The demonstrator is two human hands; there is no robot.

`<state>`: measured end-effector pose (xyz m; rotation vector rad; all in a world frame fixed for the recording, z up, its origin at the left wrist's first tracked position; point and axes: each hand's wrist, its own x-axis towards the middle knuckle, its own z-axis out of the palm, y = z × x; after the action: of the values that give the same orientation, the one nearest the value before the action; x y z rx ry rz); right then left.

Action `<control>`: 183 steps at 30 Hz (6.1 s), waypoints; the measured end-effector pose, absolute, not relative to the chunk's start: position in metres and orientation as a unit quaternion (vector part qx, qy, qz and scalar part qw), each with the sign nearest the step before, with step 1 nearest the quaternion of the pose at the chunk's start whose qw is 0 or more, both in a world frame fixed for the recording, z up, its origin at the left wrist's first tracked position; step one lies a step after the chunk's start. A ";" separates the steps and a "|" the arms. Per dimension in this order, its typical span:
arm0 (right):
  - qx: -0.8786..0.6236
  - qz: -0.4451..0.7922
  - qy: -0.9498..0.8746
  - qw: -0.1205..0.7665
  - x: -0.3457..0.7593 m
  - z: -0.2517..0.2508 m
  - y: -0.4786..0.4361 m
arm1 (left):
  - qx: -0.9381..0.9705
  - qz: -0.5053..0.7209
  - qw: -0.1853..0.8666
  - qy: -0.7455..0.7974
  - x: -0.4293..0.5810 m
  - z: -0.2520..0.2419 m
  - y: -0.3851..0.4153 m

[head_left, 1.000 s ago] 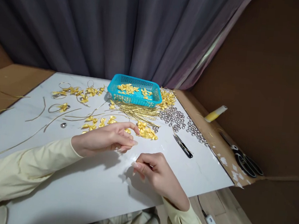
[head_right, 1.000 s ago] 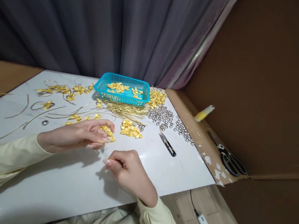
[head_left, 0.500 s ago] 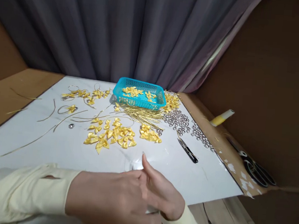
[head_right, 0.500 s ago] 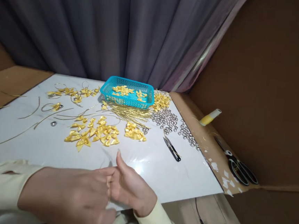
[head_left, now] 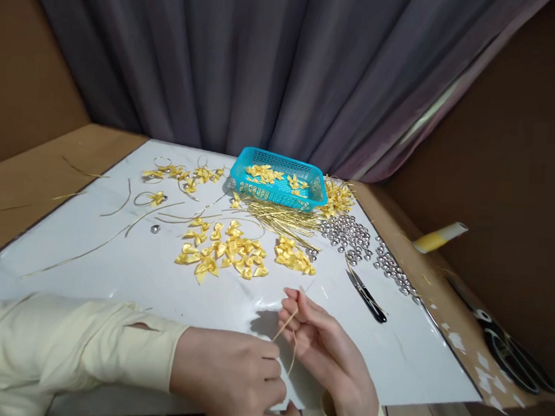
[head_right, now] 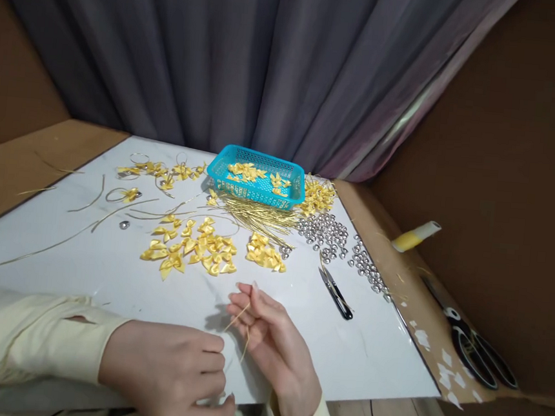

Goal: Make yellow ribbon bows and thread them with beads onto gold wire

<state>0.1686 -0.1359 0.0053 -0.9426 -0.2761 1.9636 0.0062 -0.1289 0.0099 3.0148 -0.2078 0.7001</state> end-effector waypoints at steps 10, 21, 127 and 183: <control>-0.597 0.499 -0.352 0.519 0.219 0.022 -0.139 | 0.944 0.192 0.173 0.205 -0.034 -0.008 -0.060; -0.637 0.449 -0.516 0.357 0.221 0.013 -0.146 | 0.966 0.085 0.108 0.219 -0.019 0.002 -0.027; -0.547 0.528 -0.451 0.468 0.182 -0.009 -0.140 | 0.797 0.266 0.416 0.347 0.005 -0.008 -0.066; -0.584 0.452 -0.597 0.314 0.174 -0.008 -0.160 | 0.546 0.163 0.705 0.422 0.001 -0.003 -0.076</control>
<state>0.1739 -0.1602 -0.0075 -1.5391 -1.5739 1.1923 0.0010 -0.0762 -0.0028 1.2144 0.9377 0.3617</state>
